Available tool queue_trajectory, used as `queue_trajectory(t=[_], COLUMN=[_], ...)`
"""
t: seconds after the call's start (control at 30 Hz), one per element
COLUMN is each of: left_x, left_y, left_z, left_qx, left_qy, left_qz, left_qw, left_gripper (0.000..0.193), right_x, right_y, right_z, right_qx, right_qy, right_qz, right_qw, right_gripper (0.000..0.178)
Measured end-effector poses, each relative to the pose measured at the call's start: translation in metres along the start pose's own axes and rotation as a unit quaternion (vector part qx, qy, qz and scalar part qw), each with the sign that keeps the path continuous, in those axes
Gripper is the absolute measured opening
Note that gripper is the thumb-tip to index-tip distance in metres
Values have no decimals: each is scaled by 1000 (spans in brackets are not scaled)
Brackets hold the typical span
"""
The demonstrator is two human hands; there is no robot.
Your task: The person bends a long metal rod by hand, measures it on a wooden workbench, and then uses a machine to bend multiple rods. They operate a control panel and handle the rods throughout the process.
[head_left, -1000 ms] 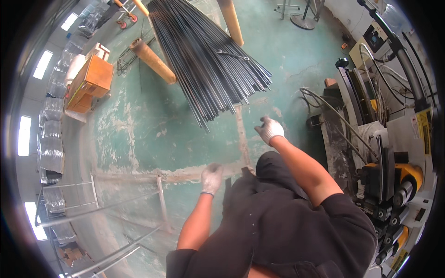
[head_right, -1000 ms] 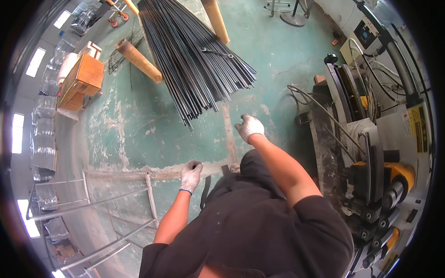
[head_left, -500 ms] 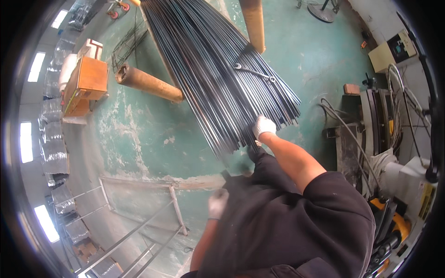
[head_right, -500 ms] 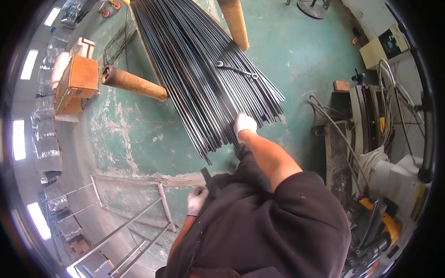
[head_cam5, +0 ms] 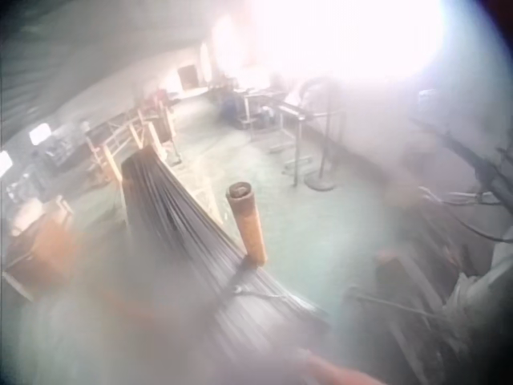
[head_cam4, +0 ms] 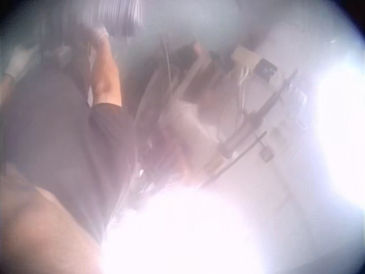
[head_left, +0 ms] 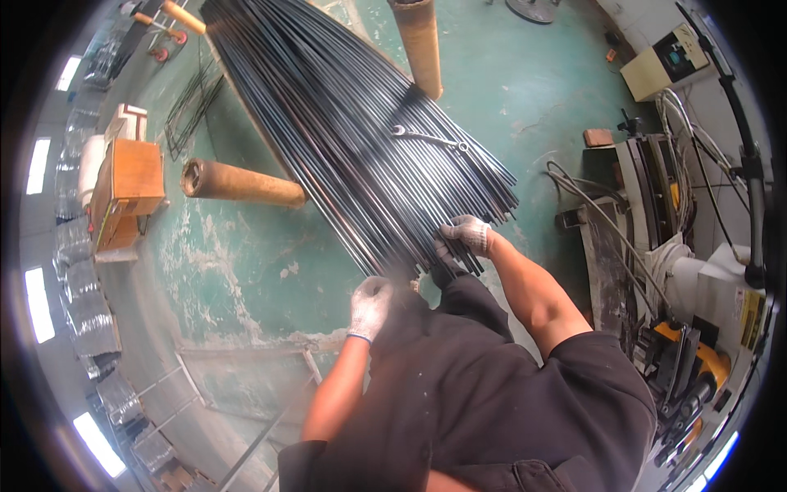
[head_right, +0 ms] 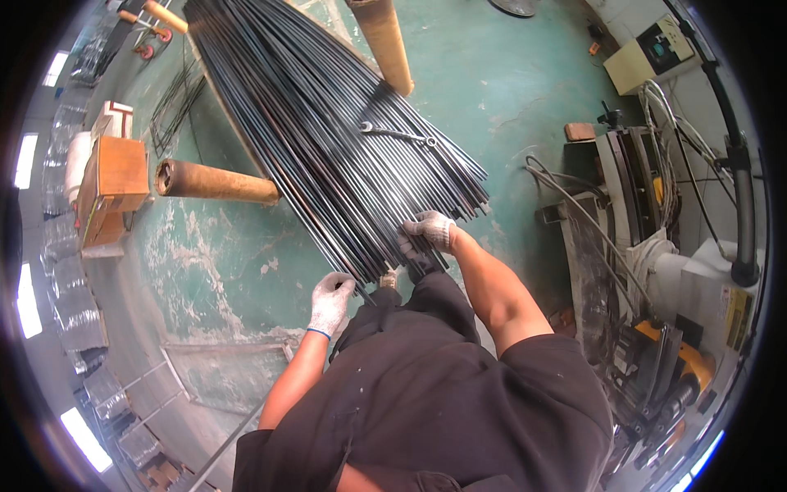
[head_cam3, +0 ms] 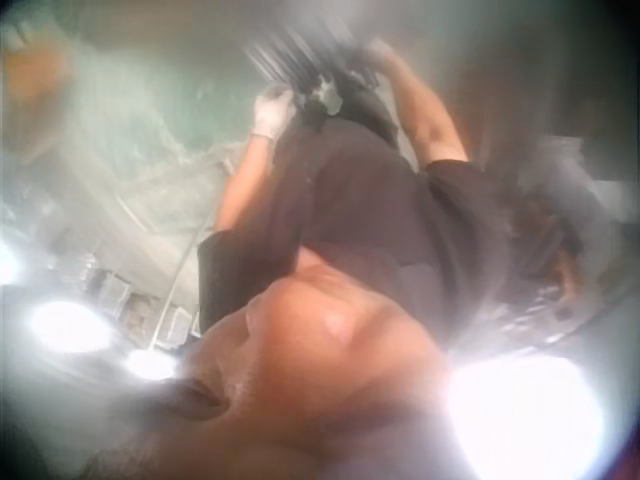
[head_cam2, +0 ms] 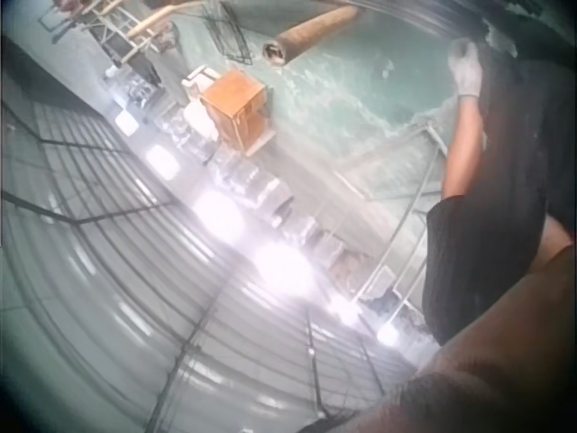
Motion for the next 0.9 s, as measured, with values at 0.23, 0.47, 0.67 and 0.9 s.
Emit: queue_trajectory(t=[0.23, 0.47, 0.67, 0.9], left_x=[-6, -19, -20, -11], left_y=[6, 30, 47, 47], left_z=[-14, 46, 79, 87], left_qx=[-9, -12, -4, -17], left_qy=[16, -45, -33, -12], left_qz=[55, 38, 18, 21], left_qw=[998, 998, 999, 1000], left_gripper=[21, 24, 27, 30], right_x=[22, 23, 2, 36], right_y=[7, -11, -17, -4], right_z=[32, -3, 0, 29], right_qx=[161, 13, 93, 78], right_qy=[510, 608, 562, 517], right_qz=[-261, -448, -387, -279], right_qw=[804, 655, 725, 806], right_gripper=[63, 18, 21, 49])
Point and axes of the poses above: each hand's wrist, its own y-axis away from the middle knuckle, its own x-axis out of the palm, z = x × y, the point moved 7 cm from there along -y, towards the middle knuckle, and after that the axes turned 12 degrees about z, right-handed, at the moved point
